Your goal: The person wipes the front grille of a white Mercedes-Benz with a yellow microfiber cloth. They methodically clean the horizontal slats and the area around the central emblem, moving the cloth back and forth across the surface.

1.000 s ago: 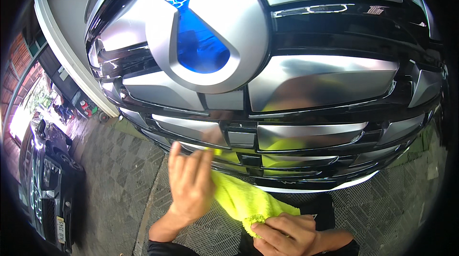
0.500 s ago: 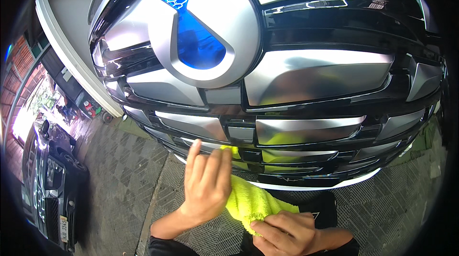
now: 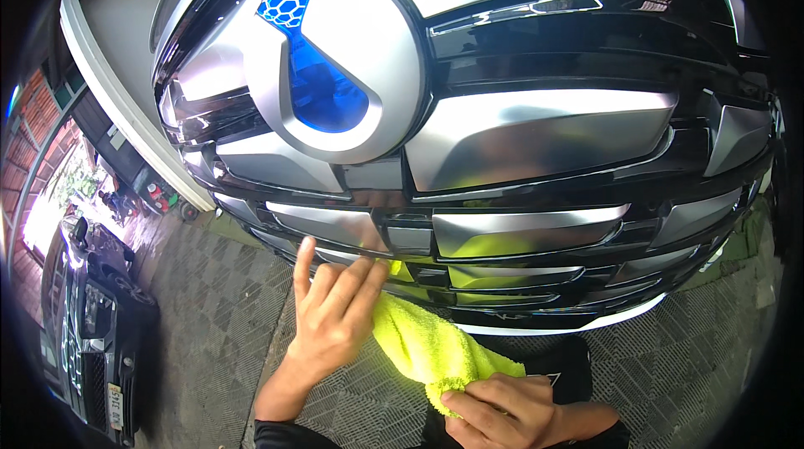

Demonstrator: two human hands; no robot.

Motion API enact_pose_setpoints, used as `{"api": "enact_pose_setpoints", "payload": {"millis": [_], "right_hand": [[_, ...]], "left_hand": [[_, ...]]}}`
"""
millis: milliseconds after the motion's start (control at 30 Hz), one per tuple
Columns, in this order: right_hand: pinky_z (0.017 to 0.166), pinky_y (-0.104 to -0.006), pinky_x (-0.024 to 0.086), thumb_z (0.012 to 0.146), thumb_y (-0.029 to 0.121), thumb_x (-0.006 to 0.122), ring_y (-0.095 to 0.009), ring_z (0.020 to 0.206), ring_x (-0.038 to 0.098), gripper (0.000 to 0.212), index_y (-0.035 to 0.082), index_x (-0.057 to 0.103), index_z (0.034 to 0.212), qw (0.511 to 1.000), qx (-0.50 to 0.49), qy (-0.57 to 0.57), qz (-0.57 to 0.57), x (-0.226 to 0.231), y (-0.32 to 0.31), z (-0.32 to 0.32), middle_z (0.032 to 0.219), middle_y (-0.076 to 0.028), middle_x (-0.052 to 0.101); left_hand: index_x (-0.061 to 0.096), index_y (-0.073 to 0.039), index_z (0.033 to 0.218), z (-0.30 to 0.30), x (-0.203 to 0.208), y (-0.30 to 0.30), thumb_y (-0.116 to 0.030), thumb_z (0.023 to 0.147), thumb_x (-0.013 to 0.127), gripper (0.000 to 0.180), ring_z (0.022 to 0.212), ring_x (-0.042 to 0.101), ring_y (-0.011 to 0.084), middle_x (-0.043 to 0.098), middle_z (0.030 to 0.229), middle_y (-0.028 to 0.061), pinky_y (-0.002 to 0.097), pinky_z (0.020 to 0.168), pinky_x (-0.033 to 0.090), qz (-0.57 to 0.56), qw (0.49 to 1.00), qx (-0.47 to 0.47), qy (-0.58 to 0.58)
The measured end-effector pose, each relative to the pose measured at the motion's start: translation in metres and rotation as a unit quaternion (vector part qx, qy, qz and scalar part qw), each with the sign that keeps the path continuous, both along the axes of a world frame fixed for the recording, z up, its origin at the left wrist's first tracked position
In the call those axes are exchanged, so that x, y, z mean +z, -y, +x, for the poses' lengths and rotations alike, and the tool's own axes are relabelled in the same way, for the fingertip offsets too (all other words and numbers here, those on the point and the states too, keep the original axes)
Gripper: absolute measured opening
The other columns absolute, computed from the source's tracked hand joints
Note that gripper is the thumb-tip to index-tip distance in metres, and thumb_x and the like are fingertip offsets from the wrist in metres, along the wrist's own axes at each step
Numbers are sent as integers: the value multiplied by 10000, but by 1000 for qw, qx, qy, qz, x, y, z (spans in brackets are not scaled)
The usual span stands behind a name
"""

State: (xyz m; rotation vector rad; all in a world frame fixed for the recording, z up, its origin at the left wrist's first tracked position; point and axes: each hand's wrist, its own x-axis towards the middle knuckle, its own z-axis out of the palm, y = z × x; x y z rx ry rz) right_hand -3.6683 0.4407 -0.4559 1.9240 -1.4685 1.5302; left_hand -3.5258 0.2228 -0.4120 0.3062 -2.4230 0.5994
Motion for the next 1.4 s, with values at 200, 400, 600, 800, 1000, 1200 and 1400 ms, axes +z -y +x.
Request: {"api": "enact_pose_setpoints", "payload": {"millis": [200, 400, 600, 800, 1000, 1200, 1400], "right_hand": [[536, -315, 528, 793, 27, 750, -195, 689, 663, 78, -5, 690, 832, 1000, 7, 8, 3, 2, 3, 2, 905, -62, 686], [537, -315, 534, 794, 22, 747, -195, 670, 660, 96, -10, 706, 874, 999, 0, 31, 9, 6, 3, 3, 889, -70, 675], [538, -315, 533, 791, 18, 748, -195, 660, 656, 129, -16, 711, 909, 1000, 17, 13, -4, 4, 6, 2, 881, -72, 669], [529, -314, 517, 783, 17, 748, -187, 640, 641, 149, -22, 727, 926, 1000, 20, 18, 7, 8, 5, 5, 880, -67, 664], [518, -325, 514, 777, 3, 749, -195, 606, 628, 225, -25, 736, 1000, 998, 49, 40, 1, 9, 9, 9, 846, -71, 632], [523, -331, 520, 785, -8, 744, -200, 597, 626, 237, -29, 730, 1021, 997, 59, 40, -1, 9, 8, 10, 834, -66, 613], [522, -330, 518, 783, -16, 740, -200, 597, 627, 237, -33, 726, 1018, 997, 62, 41, -8, 10, 7, 12, 834, -67, 613]], "left_hand": [[784, -47, 1150, 8, -3, 10, -67, 756, 743, 396, 824, 606, 181, 676, 1085, 26, 652, 1267, 246, -17, 1000, 3, -24], [786, -50, 1153, 1, -6, 13, -83, 750, 759, 405, 905, 598, 202, 635, 1043, 34, 673, 1267, 227, 6, 999, -48, -11], [789, -91, 1134, 8, 5, 23, -71, 704, 801, 430, 935, 593, 209, 605, 1035, 10, 689, 1277, 184, 26, 999, -41, -12], [796, -105, 1122, 7, 8, 26, -108, 716, 783, 407, 945, 578, 191, 592, 1035, -13, 726, 1263, 169, -3, 999, -52, 11], [811, -126, 1062, 3, 16, 24, -77, 665, 810, 400, 905, 579, 187, 611, 987, -17, 716, 1264, 204, -22, 997, -55, 42], [803, -91, 1061, 0, 24, 14, -74, 708, 776, 354, 875, 580, 176, 593, 993, -15, 730, 1254, 214, -74, 995, -30, 67], [792, -64, 1060, 1, 28, 14, -149, 748, 749, 326, 851, 563, 164, 586, 1025, -3, 750, 1216, 270, -100, 989, -47, 95]]}}
